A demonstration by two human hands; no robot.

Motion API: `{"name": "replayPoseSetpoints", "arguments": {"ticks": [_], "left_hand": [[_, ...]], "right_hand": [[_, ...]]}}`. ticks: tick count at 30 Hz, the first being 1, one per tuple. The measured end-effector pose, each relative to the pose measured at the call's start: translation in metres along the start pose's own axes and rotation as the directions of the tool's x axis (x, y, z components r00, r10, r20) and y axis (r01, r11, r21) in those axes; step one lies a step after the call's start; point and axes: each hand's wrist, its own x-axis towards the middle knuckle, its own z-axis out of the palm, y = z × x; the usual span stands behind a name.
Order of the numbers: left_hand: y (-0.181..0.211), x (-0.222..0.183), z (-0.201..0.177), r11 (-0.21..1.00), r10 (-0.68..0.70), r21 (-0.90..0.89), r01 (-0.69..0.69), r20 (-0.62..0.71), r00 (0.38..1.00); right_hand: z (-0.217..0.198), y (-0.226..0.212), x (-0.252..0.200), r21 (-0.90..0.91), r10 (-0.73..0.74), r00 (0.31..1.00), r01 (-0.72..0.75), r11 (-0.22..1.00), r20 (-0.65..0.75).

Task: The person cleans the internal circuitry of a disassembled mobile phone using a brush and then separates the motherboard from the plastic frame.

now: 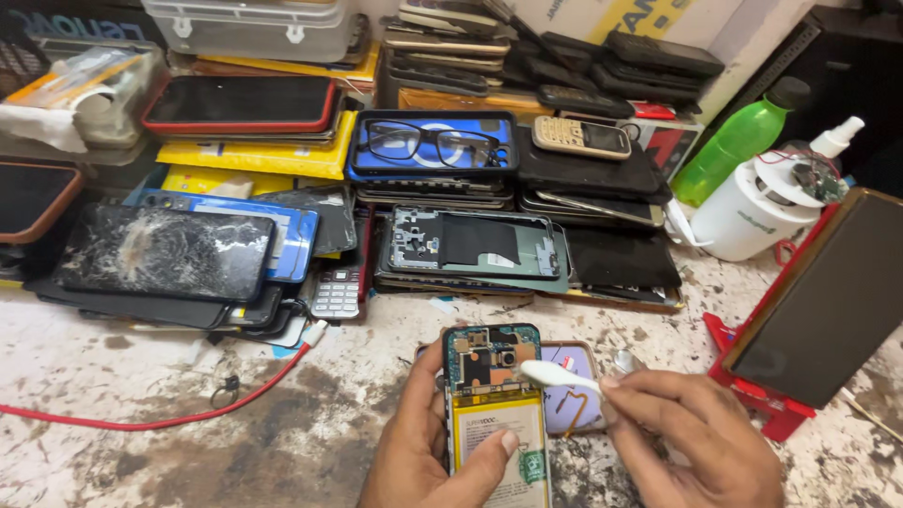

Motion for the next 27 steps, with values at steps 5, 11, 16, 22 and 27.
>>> {"name": "replayPoseSetpoints", "arguments": {"ticks": [5, 11, 16, 22, 27], "left_hand": [[0.002, 0.000, -0.002, 0.996, 0.093, -0.019, -0.093, 0.012, 0.996], [0.002, 0.003, -0.003, 0.931, 0.296, -0.128, -0.341, -0.280, 0.913], [0.008, -0.001, 0.000, 0.923, 0.333, -0.078, -0.376, -0.324, 0.885], [0.016, 0.006, 0.005, 0.936, 0.289, -0.088, -0.342, -0.365, 0.885], [0.015, 0.012, 0.014, 0.928, 0.272, -0.149, -0.341, -0.355, 0.894]], "right_hand": [[0.002, 0.017, -0.019, 0.084, 0.063, 0.997, -0.067, 0.994, 0.046], [-0.006, 0.058, -0.056, 0.105, 0.079, 0.976, -0.102, 0.989, 0.201], [0.011, 0.080, -0.097, -0.014, 0.335, 0.842, -0.363, 0.932, 0.423], [0.025, 0.094, -0.110, -0.011, 0.061, 0.960, -0.060, 0.998, 0.275], [0.002, 0.068, -0.091, -0.052, -0.034, 0.990, 0.042, 0.998, 0.140]]}}
